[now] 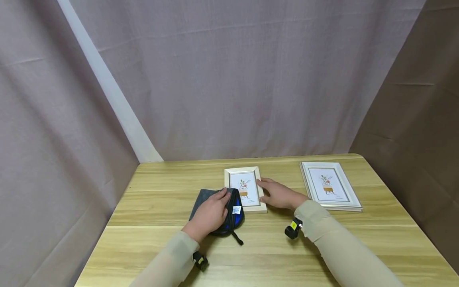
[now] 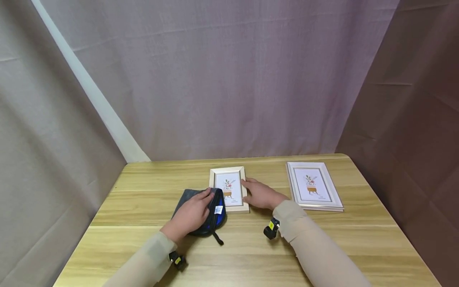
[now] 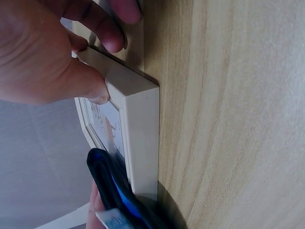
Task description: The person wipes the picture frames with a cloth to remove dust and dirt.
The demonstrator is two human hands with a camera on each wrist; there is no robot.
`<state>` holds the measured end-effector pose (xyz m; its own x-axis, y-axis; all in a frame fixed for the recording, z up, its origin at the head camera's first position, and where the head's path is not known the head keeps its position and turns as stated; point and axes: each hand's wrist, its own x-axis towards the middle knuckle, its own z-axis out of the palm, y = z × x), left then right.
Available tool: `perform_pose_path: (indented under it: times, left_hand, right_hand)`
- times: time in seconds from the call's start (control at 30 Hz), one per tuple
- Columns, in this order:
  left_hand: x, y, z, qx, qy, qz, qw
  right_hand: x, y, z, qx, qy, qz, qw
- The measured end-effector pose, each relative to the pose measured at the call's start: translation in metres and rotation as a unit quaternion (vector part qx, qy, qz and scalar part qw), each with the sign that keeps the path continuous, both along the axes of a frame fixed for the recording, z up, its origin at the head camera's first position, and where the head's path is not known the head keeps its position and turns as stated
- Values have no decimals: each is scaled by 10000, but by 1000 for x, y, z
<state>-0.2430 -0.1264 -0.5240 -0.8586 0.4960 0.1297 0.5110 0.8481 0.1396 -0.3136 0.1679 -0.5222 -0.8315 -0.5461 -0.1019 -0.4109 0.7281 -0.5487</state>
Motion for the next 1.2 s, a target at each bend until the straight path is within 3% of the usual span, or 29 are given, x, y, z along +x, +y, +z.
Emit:
perform_pose_path:
  times: [0.27,0.83,1.2]
  left_hand:
    - [-16,8,1,110,-176,254,9995]
    - [-41,13,-3,86,-263,444,9986]
    - [-64,13,-1,-93,-310,578,9978]
  right_hand:
    - [2,3,0,25,-5,22,10000]
    - [5,2,1,13,51,83,10000]
    - [3,2,3,126,15,25,9999]
